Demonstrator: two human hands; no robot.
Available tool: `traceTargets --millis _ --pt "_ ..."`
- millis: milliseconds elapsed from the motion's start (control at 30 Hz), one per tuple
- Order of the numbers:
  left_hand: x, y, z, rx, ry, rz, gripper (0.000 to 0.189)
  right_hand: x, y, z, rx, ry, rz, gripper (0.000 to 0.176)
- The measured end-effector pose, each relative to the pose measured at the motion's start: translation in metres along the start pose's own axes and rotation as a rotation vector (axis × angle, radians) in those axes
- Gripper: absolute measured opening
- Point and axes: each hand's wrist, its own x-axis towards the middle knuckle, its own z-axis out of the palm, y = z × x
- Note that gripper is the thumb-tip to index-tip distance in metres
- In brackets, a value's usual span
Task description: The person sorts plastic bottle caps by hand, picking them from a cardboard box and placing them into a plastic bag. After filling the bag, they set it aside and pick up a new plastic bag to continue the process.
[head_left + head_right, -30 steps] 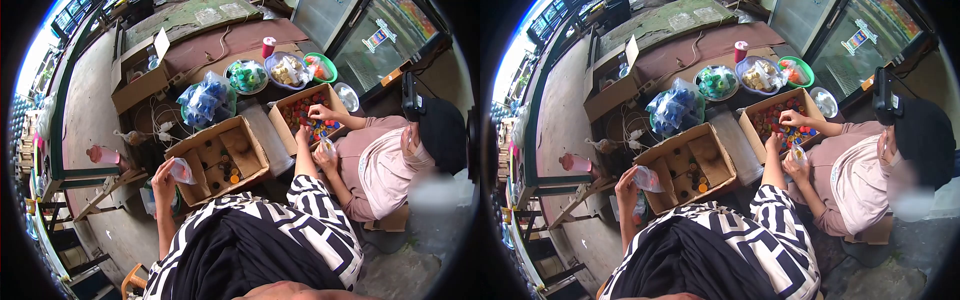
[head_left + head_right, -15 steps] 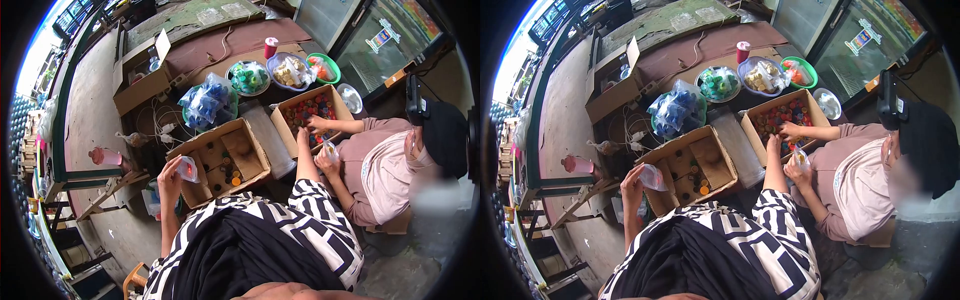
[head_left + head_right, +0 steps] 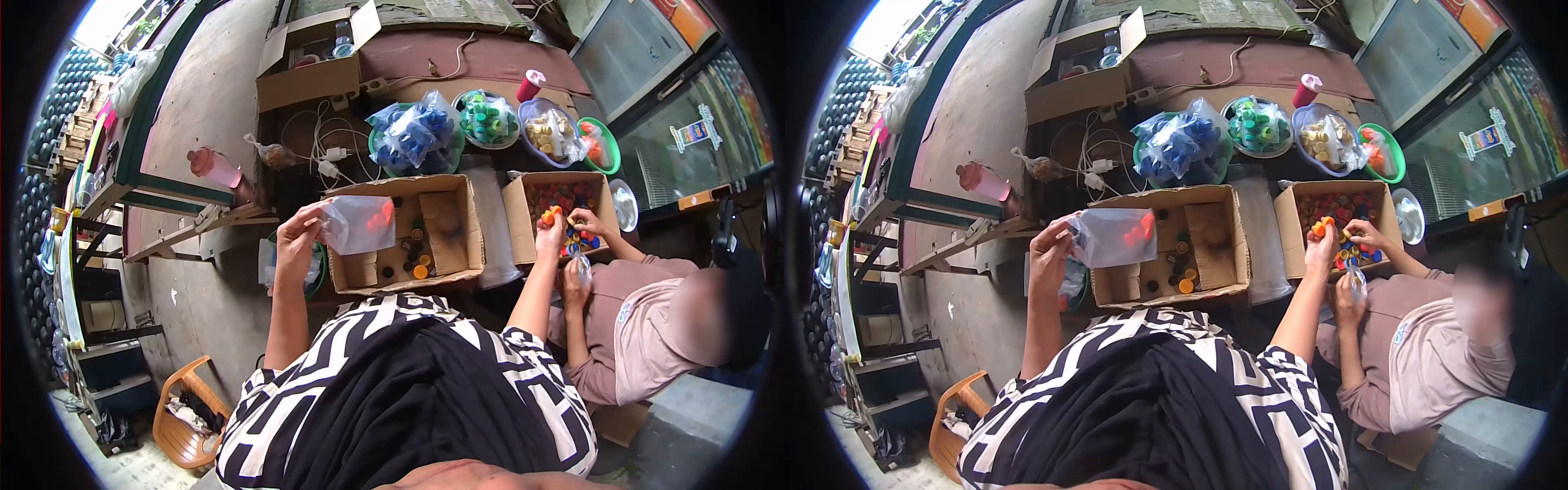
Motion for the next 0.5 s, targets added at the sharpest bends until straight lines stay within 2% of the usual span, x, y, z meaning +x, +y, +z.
traceTargets --millis 67,100,167,200,300,367,500 --pt "-0.005 -0.016 -0.015 0.035 0.089 -0.15 0.039 -0.018 -0.001 0.022 0.168 -0.122 0.082 0.016" --pt "-0.009 -0.028 -0.024 0.027 0.074 -0.152 0.039 -0.026 0.001 0.031 0.311 -0.238 0.202 0.015" --pt "-0.017 -0.048 -0.037 0.322 0.085 -0.294 0.041 -0.053 0.004 0.058 0.354 -0.268 0.333 0.016" --pt "-0.02 -0.046 -0.033 0.329 0.086 -0.318 0.044 -0.059 0.011 0.063 0.383 -0.323 0.411 0.017" --pt "-0.025 -0.056 -0.033 0.319 0.079 -0.322 0.045 -0.08 0.033 0.081 0.41 -0.426 0.549 0.021" --pt "-0.025 -0.055 -0.032 0.315 0.091 -0.335 0.046 -0.093 0.044 0.091 0.427 -0.399 0.662 0.021" --pt "-0.017 -0.05 -0.027 0.317 0.095 -0.315 0.047 -0.113 0.057 0.107 0.322 -0.469 0.733 0.022"
